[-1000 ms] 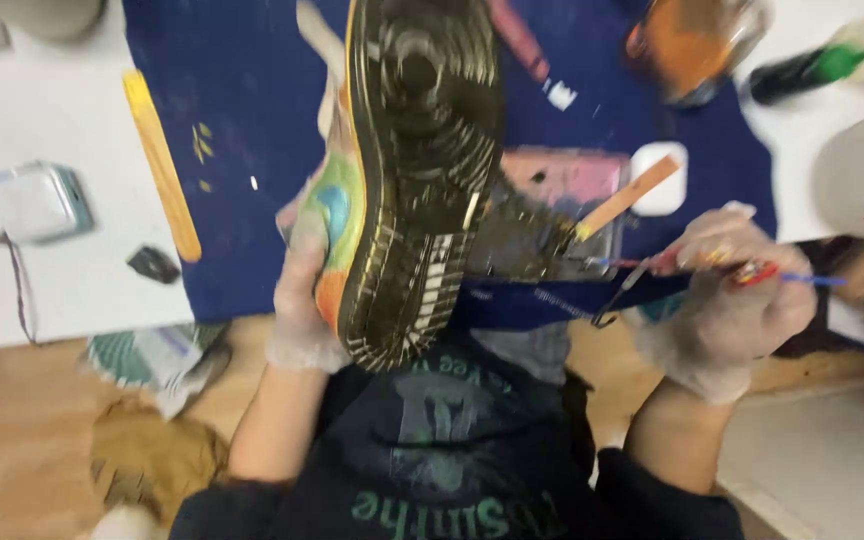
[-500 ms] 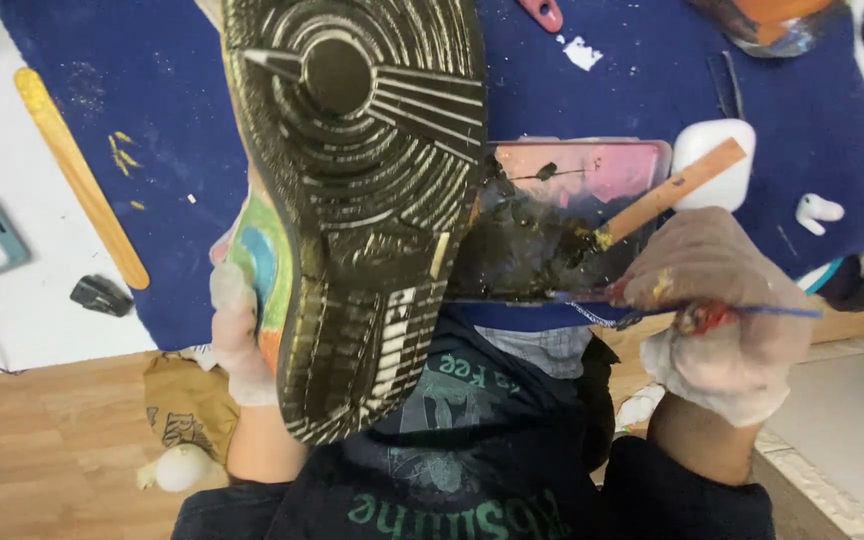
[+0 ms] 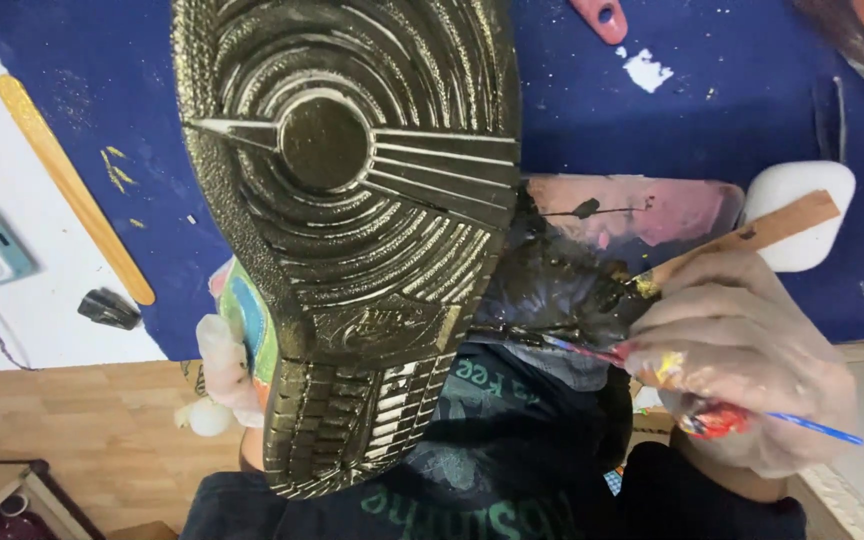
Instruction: Applying paint to the tread pattern of a shoe sole using a small paintbrush for customization.
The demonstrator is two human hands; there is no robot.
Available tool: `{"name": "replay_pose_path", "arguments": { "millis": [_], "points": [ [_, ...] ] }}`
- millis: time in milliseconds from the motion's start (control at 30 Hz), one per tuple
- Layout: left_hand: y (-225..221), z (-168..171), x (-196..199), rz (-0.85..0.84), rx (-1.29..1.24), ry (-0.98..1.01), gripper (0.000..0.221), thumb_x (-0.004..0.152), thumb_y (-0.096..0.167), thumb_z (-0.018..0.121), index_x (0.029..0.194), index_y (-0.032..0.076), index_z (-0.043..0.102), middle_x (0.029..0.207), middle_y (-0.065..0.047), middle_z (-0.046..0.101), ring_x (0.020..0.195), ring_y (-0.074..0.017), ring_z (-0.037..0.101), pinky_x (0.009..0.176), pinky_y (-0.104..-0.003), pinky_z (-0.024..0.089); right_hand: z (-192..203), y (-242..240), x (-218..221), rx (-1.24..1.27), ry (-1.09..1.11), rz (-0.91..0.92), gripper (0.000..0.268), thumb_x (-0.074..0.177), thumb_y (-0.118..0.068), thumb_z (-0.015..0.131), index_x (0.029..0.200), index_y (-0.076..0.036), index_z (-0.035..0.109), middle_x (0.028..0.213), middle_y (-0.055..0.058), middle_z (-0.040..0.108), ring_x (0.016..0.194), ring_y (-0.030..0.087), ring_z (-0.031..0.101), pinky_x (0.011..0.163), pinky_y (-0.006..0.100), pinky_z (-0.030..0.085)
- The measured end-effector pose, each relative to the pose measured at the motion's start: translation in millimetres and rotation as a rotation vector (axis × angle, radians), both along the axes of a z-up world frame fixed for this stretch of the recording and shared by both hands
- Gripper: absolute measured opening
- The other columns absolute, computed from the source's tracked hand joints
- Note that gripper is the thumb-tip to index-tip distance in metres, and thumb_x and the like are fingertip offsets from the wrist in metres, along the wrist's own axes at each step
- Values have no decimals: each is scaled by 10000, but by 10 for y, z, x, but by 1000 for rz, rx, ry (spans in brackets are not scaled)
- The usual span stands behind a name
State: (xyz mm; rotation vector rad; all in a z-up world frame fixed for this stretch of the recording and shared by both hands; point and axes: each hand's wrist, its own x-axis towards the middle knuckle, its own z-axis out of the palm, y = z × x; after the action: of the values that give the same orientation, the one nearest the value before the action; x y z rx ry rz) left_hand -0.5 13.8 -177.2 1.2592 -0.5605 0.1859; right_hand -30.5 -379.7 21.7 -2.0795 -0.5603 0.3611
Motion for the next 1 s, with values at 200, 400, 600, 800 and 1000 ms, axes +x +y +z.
{"name": "replay_pose_path", "arguments": {
  "millis": [200, 400, 600, 800, 1000],
  "points": [
    [563, -708, -335, -42, -29, 44, 712, 991, 306, 632, 1616, 97, 363, 1703, -56, 255, 1582, -328, 260, 1355, -600, 243, -28, -121, 198, 25, -70, 260, 581, 1055, -473, 232, 1217, -134, 675, 1256, 46, 721, 1131, 289, 648, 1043, 552, 440],
    [595, -679, -367, -91, -73, 72, 725, 990, 295, 646, 1626, 105, 354, 1714, -52, 223, 1595, -332, 246, 1368, -607, 236, 66, 437, 506, 102, -199, 225, 383, 1051, -332, 381, 1286, -118, 596, 1157, 9, 740, 1007, 189, 704, 1031, 472, 469],
    [550, -686, -447, -133, -136, 105, 740, 989, 284, 661, 1636, 114, 344, 1724, -48, 191, 1608, -335, 231, 1380, -614, 228, 136, 443, 513, 79, -205, 170, 441, 1032, -402, 339, 1145, -109, 649, 1019, 8, 744, 914, 221, 691, 1000, 506, 500],
    [315, -347, -248, -189, -201, 138, 756, 989, 273, 675, 1647, 122, 334, 1735, -44, 160, 1621, -338, 217, 1393, -621, 221, 205, 634, 576, 97, -229, 117, 452, 1047, -352, 296, 1101, -77, 650, 914, 30, 724, 831, 232, 681, 921, 471, 512],
    [-181, 783, 39, -241, -261, 158, 773, 988, 261, 689, 1657, 131, 325, 1746, -39, 128, 1635, -341, 203, 1406, -629, 213, 133, 672, 553, 122, -222, 240, 488, 1069, -392, 282, 1183, -78, 637, 1096, 34, 733, 953, 209, 689, 1008, 517, 481]
  ]
}}
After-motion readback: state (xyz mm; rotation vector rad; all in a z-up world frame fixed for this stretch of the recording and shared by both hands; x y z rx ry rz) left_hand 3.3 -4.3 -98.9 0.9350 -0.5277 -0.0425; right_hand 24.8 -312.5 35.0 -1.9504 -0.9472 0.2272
